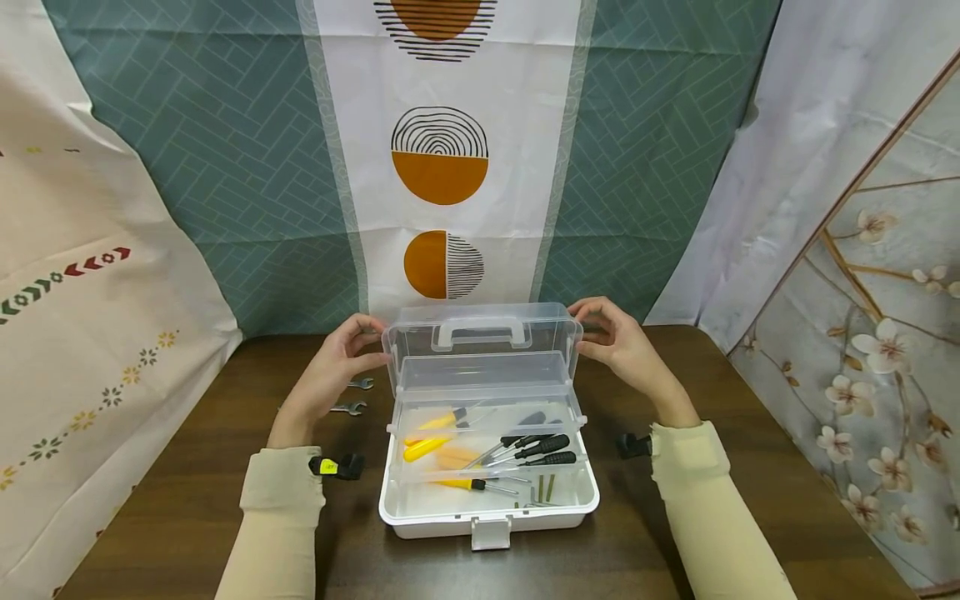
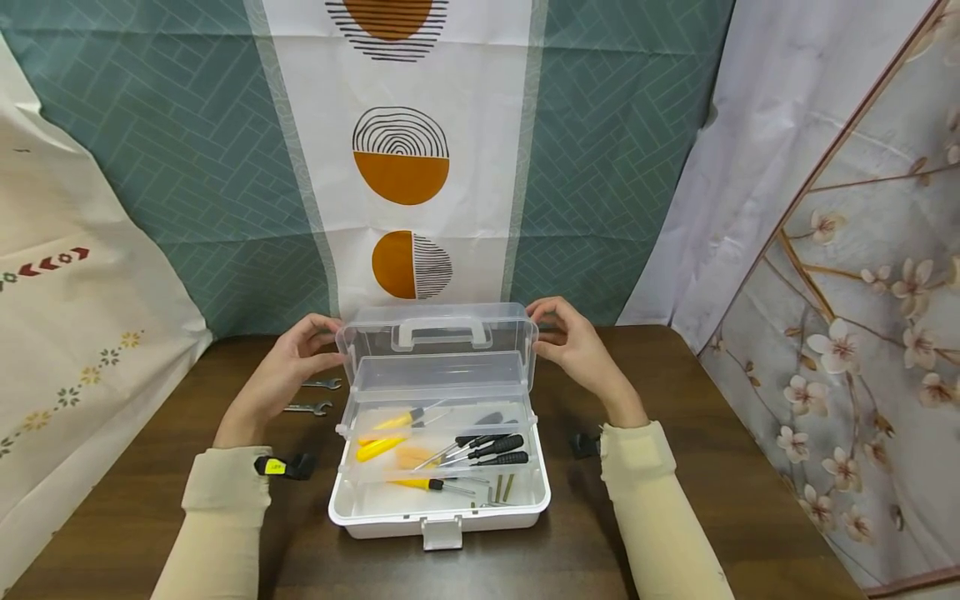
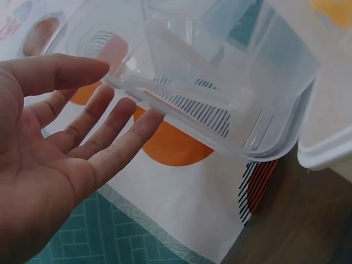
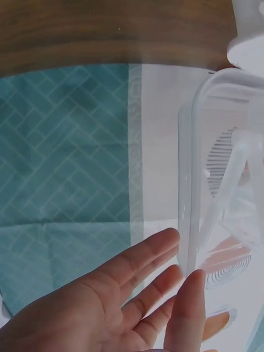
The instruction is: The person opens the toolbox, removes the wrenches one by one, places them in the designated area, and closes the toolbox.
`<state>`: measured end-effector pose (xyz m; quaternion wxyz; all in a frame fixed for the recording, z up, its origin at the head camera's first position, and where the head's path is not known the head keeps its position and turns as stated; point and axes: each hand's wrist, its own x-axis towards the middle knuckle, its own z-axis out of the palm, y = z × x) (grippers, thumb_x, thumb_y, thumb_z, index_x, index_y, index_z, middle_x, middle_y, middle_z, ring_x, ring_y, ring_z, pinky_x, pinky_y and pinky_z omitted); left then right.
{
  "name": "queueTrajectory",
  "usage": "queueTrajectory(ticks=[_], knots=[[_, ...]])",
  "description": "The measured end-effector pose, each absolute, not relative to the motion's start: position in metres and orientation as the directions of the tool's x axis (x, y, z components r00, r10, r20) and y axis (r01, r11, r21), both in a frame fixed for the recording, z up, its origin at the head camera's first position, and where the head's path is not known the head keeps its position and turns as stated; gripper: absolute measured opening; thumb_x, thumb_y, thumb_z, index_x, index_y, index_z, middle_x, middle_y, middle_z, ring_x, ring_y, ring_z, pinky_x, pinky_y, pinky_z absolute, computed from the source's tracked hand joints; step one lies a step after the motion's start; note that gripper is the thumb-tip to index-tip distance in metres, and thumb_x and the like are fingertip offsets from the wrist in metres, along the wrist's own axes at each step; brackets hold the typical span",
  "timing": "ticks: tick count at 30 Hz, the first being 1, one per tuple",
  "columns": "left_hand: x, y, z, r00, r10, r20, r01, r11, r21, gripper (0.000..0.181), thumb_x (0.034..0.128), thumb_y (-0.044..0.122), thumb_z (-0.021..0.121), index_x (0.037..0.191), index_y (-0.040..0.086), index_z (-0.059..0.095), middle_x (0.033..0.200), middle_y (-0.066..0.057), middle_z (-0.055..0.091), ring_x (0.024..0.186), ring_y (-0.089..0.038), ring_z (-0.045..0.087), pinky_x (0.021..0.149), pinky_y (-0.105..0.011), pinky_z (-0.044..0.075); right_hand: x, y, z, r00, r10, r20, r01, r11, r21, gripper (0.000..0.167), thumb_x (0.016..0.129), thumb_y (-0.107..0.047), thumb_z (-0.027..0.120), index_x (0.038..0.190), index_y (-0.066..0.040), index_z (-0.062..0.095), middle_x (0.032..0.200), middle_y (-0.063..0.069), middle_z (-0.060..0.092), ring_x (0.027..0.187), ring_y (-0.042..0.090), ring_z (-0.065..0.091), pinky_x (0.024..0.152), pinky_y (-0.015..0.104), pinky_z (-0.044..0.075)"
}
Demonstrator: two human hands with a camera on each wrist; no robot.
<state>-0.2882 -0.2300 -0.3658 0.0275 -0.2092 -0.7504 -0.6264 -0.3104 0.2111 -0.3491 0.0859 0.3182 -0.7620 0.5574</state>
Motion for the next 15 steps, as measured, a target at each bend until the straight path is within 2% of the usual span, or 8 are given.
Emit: queueTrajectory(ticks=[3,9,15], knots=[[-0.288,-0.231,-0.365,-0.902,0.300,0.310,0.355,0.108,0.928,0.031,0.0982,-0.004,0.065,0.125,-0.004,0.049,0.133,-0.011,0.053,0.125,-0.021,0.058,0.096,-0.024,0.055,-0.308,0.212,-0.347,-0.775,-0.400,0.489,-0.592,0.190,-0.783,0.031,0.090,0.017,0.068,0.115,0.011,0.052,0.137,0.024,0.051,0.121,0.035,0.059,0.095,0.022,0.054],[-0.286,-0.234,-0.362,-0.892,0.330,0.310,0.365,0.119,0.923,0.031,0.0954,-0.005,0.068,0.121,-0.001,0.051,0.133,-0.011,0.053,0.123,-0.022,0.057,0.096,-0.025,0.054,-0.302,0.215,-0.341,-0.777,-0.422,0.467,-0.589,0.227,-0.776,0.028,0.091,0.016,0.069,0.113,0.008,0.053,0.136,0.022,0.050,0.121,0.019,0.059,0.097,0.020,0.052],[-0.282,-0.241,-0.361,-0.875,0.372,0.311,0.388,0.153,0.909,0.028,0.0954,-0.001,0.071,0.117,0.003,0.053,0.135,-0.008,0.051,0.125,-0.021,0.054,0.093,-0.026,0.052,-0.298,0.217,-0.334,-0.760,-0.475,0.444,-0.601,0.253,-0.758,0.025,0.091,0.014,0.069,0.110,0.006,0.055,0.136,0.023,0.048,0.121,0.021,0.055,0.100,0.019,0.049]])
